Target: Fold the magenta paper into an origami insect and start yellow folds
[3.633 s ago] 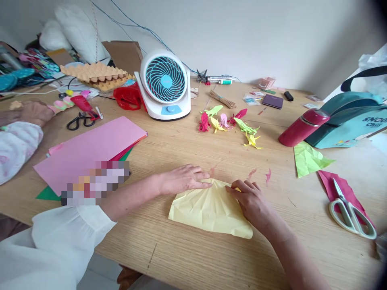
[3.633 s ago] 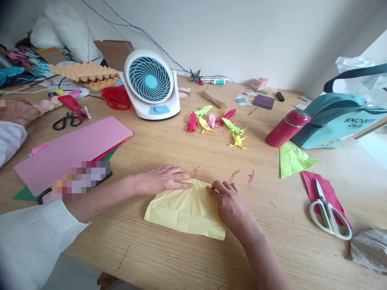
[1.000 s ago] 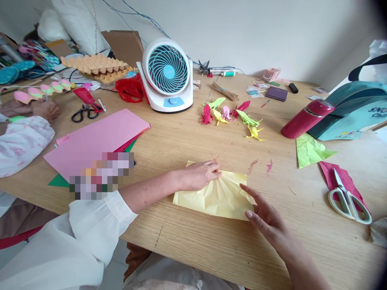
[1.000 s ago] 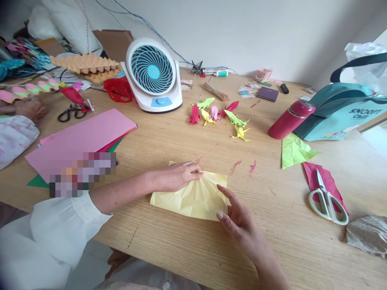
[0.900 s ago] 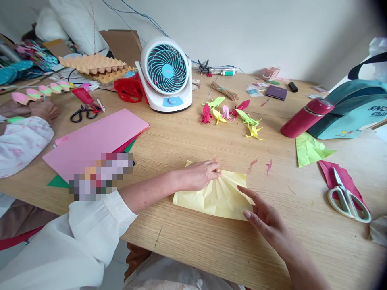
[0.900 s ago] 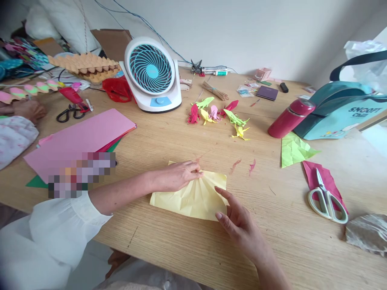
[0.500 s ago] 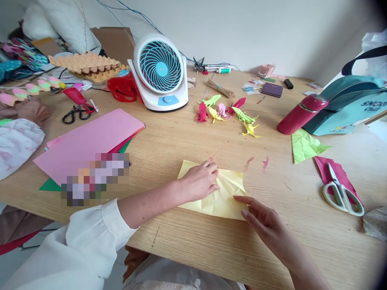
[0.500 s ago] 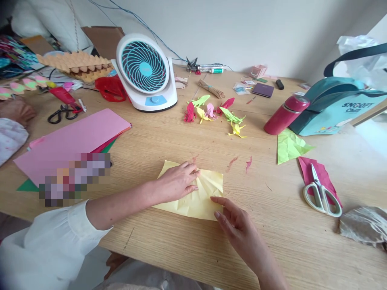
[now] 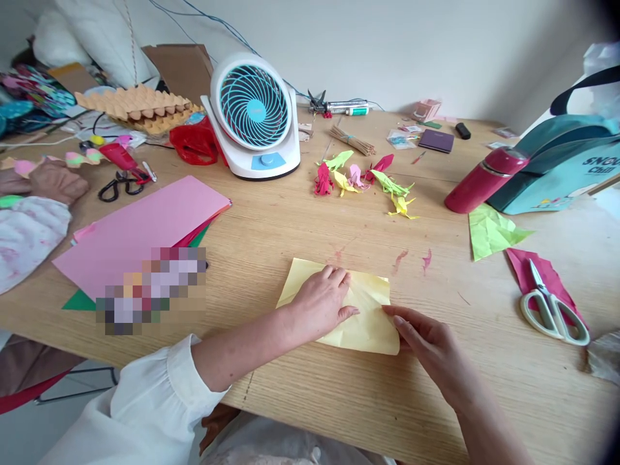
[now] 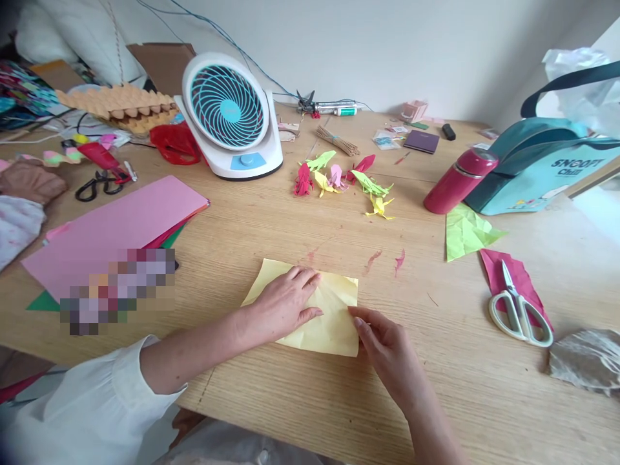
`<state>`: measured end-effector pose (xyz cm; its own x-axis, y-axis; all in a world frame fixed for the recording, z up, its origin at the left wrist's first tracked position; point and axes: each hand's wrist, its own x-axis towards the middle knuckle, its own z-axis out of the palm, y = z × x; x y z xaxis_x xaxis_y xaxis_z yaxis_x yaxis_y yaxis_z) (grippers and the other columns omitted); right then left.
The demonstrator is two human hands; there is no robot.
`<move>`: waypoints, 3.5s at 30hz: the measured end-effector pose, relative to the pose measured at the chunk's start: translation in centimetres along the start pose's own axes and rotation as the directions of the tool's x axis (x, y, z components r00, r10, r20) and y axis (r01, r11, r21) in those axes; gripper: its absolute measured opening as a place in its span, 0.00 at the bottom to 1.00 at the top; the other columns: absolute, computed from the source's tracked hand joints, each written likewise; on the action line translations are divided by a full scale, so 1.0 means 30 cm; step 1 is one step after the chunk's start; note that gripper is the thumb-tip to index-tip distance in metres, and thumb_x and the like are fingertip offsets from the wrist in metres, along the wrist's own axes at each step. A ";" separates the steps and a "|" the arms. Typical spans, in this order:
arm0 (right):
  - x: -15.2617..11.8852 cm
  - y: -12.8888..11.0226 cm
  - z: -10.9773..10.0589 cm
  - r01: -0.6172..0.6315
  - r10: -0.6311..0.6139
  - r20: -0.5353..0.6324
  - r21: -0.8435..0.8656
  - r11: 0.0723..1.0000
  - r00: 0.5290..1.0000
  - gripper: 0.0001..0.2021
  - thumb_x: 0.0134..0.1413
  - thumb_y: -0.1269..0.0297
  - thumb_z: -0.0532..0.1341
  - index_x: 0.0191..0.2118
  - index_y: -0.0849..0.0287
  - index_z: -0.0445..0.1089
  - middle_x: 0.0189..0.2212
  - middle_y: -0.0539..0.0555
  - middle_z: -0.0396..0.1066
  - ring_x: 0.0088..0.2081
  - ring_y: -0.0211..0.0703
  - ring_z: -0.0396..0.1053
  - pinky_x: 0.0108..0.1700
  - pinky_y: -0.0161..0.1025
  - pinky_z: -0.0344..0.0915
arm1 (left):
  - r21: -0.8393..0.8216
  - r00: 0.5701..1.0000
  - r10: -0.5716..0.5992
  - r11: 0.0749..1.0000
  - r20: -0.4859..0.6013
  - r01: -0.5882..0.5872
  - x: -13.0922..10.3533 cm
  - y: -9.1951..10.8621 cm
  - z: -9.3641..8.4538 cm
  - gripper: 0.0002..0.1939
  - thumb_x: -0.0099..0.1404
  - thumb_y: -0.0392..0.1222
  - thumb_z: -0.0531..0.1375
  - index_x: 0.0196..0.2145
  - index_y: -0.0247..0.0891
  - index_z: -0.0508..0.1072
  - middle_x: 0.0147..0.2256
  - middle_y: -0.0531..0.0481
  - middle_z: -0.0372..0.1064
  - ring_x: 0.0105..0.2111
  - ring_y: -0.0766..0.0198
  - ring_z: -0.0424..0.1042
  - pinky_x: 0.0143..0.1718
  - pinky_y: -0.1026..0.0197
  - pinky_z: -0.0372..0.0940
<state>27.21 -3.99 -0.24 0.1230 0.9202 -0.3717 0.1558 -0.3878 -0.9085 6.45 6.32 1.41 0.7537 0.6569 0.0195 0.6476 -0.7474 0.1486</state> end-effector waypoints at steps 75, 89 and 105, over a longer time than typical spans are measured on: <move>0.067 -0.082 0.184 0.226 -0.748 0.007 -0.955 0.192 0.664 0.35 0.67 0.50 0.46 0.66 0.77 0.55 0.70 0.75 0.42 0.71 0.66 0.39 0.66 0.67 0.44 | -0.018 0.999 -0.035 0.999 0.029 0.035 -0.060 0.001 0.091 0.35 0.73 0.55 0.46 0.68 0.27 0.51 0.70 0.37 0.43 0.70 0.45 0.42 0.67 0.45 0.46; 0.331 -0.094 0.246 0.652 -0.589 0.315 -0.535 0.537 0.744 0.27 0.71 0.53 0.44 0.67 0.63 0.57 0.70 0.62 0.50 0.70 0.47 0.47 0.70 0.53 0.49 | 0.051 0.999 -0.011 0.999 0.043 0.009 -0.048 0.009 0.083 0.33 0.71 0.56 0.51 0.64 0.29 0.61 0.64 0.33 0.59 0.66 0.45 0.53 0.65 0.43 0.48; 0.405 -0.059 0.145 0.838 -0.735 0.408 -0.327 0.436 0.541 0.21 0.67 0.72 0.49 0.60 0.56 0.67 0.58 0.59 0.70 0.61 0.45 0.66 0.62 0.51 0.65 | 0.011 0.997 -0.067 0.998 -0.045 0.068 -0.063 0.009 0.088 0.36 0.72 0.58 0.47 0.67 0.30 0.52 0.67 0.37 0.54 0.67 0.45 0.51 0.66 0.45 0.45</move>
<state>24.16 8.12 -3.98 -0.4483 0.8051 0.3883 0.4911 0.5848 -0.6456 5.49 4.61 -1.19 0.7025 0.7096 0.0539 0.6985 -0.7020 0.1390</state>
